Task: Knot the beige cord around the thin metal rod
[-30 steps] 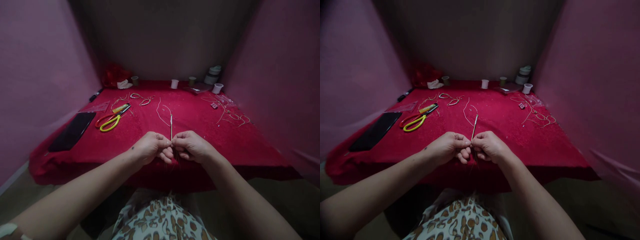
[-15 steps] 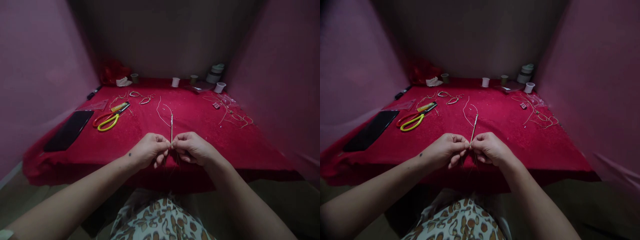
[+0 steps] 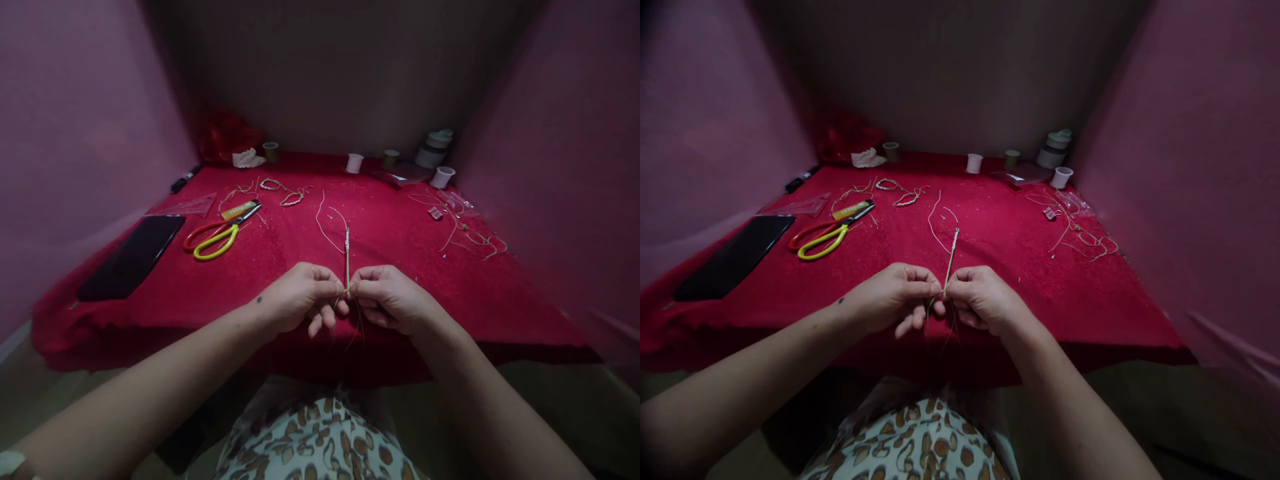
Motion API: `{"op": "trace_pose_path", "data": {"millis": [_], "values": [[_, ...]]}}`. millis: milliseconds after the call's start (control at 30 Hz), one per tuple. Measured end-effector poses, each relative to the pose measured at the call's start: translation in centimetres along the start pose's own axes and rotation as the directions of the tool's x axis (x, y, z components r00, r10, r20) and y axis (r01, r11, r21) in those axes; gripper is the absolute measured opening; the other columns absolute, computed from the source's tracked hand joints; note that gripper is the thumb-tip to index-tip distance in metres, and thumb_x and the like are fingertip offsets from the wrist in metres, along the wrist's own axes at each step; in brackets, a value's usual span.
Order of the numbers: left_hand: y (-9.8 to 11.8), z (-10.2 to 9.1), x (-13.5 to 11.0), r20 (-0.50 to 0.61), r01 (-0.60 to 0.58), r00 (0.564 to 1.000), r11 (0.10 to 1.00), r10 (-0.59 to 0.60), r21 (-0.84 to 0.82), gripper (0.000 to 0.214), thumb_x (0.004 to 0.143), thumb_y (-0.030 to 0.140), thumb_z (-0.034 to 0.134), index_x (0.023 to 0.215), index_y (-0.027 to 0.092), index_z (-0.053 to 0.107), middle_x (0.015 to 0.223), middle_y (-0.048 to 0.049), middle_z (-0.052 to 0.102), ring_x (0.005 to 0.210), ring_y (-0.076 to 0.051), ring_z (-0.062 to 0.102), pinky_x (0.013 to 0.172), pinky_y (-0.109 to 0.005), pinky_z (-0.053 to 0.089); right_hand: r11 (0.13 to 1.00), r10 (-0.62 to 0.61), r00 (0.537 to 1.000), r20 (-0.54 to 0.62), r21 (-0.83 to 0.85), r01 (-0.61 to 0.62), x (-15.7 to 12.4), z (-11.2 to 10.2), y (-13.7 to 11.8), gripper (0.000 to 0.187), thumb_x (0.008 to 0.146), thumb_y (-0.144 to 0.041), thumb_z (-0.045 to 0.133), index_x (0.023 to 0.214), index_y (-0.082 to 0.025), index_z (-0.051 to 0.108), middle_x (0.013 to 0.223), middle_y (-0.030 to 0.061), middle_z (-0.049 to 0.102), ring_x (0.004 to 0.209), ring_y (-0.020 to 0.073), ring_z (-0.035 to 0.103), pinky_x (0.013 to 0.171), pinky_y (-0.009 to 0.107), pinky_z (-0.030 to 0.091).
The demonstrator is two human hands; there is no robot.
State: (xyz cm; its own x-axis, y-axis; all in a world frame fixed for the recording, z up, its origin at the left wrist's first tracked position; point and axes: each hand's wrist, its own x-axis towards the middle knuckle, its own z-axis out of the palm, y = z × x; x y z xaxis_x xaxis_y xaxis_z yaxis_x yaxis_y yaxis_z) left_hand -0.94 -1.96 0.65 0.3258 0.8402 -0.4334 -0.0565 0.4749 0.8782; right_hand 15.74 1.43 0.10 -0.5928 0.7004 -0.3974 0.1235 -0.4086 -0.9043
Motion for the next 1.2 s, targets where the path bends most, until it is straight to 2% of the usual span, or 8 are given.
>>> {"op": "trace_pose_path", "data": {"millis": [233, 367, 500, 600, 800, 1000, 1100, 1200], "values": [[0.29, -0.23, 0.47, 0.011, 0.005, 1.0, 0.997, -0.006, 0.079, 0.017, 0.079, 0.023, 0.054, 0.069, 0.011, 0.058, 0.041, -0.0007, 0.057, 0.025, -0.007, 0.044, 0.026, -0.013, 0.029, 1.0, 0.006, 1.0, 0.028, 0.02, -0.006, 0.2, -0.17, -0.14, 0.012, 0.069, -0.017, 0.059, 0.059, -0.015, 0.053, 0.04, -0.0094, 0.034, 0.028, 0.0024, 0.025, 0.026, 0.016, 0.017], [0.48, 0.06, 0.65, 0.034, 0.029, 0.999, 1.0, -0.029, 0.006, 0.018, 0.079, 0.019, 0.051, 0.066, 0.009, 0.058, 0.044, -0.0034, 0.059, 0.027, -0.009, 0.048, 0.028, -0.017, 0.037, 1.0, 0.006, 0.999, 0.032, 0.028, -0.007, 0.22, -0.2, -0.03, 0.014, 0.07, -0.02, 0.06, 0.059, -0.015, 0.053, 0.041, -0.0087, 0.037, 0.028, 0.0023, 0.023, 0.026, 0.016, 0.018], [0.48, 0.16, 0.63, 0.07, 0.055, 0.996, 0.996, -0.05, -0.072, 0.016, 0.076, 0.019, 0.057, 0.065, 0.008, 0.058, 0.048, -0.0052, 0.06, 0.033, -0.011, 0.053, 0.033, -0.019, 0.043, 1.0, 0.001, 1.0, 0.019, 0.029, -0.001, 0.25, -0.25, 0.15, 0.018, 0.069, -0.021, 0.061, 0.057, -0.016, 0.05, 0.039, -0.0096, 0.035, 0.028, 0.0025, 0.024, 0.026, 0.016, 0.017], [0.31, 0.11, 0.67, 0.046, 0.073, 0.997, 0.992, -0.069, -0.103, 0.013, 0.074, 0.014, 0.058, 0.063, 0.008, 0.057, 0.046, -0.0041, 0.058, 0.033, -0.011, 0.053, 0.033, -0.019, 0.044, 0.999, -0.004, 1.0, 0.025, 0.037, 0.003, 0.27, -0.36, 0.21, 0.016, 0.069, -0.019, 0.06, 0.057, -0.017, 0.049, 0.04, -0.0099, 0.034, 0.028, 0.0026, 0.026, 0.026, 0.016, 0.018], [0.12, 0.19, 0.81, 0.015, 0.079, 0.997, 0.982, -0.078, -0.171, 0.012, 0.075, 0.009, 0.053, 0.064, 0.007, 0.056, 0.061, -0.0094, 0.064, 0.043, -0.013, 0.059, 0.039, -0.023, 0.05, 0.999, 0.012, 1.0, 0.016, 0.031, -0.012, 0.21, -0.39, 0.24, 0.015, 0.069, -0.018, 0.059, 0.058, -0.017, 0.049, 0.04, -0.0096, 0.036, 0.027, 0.0028, 0.028, 0.025, 0.016, 0.017], [0.35, 0.51, 0.72, 0.025, 0.089, 0.996, 0.985, -0.086, -0.149, 0.017, 0.076, 0.012, 0.051, 0.062, 0.005, 0.057, 0.053, -0.009, 0.062, 0.04, -0.014, 0.058, 0.038, -0.025, 0.05, 0.999, 0.016, 1.0, 0.001, 0.038, -0.016, 0.13, -0.18, 0.05, 0.014, 0.068, -0.021, 0.061, 0.06, -0.016, 0.05, 0.042, -0.0079, 0.042, 0.027, 0.0024, 0.027, 0.025, 0.016, 0.018], [0.1, 0.56, 0.82, 0.027, 0.064, 0.998, 0.99, -0.061, -0.122, 0.017, 0.077, 0.016, 0.052, 0.062, 0.007, 0.056, 0.047, -0.0052, 0.058, 0.036, -0.013, 0.055, 0.036, -0.023, 0.047, 0.999, 0.004, 1.0, 0.012, 0.042, -0.005, 0.11, -0.19, 0.07, 0.015, 0.068, -0.022, 0.061, 0.06, -0.016, 0.05, 0.041, -0.0082, 0.041, 0.027, 0.0024, 0.027, 0.025, 0.016, 0.017], [-0.31, 0.65, 0.85, 0.004, -0.011, 1.0, 0.994, 0.011, -0.105, 0.014, 0.076, 0.02, 0.055, 0.064, 0.013, 0.052, 0.044, 0.0035, 0.049, 0.028, -0.007, 0.043, 0.031, -0.021, 0.041, 0.998, -0.011, 1.0, 0.026, 0.067, 0.009, 0.13, -0.26, 0.2, 0.018, 0.069, -0.022, 0.061, 0.059, -0.017, 0.048, 0.039, -0.01, 0.035, 0.027, 0.0024, 0.026, 0.026, 0.016, 0.017]]}}
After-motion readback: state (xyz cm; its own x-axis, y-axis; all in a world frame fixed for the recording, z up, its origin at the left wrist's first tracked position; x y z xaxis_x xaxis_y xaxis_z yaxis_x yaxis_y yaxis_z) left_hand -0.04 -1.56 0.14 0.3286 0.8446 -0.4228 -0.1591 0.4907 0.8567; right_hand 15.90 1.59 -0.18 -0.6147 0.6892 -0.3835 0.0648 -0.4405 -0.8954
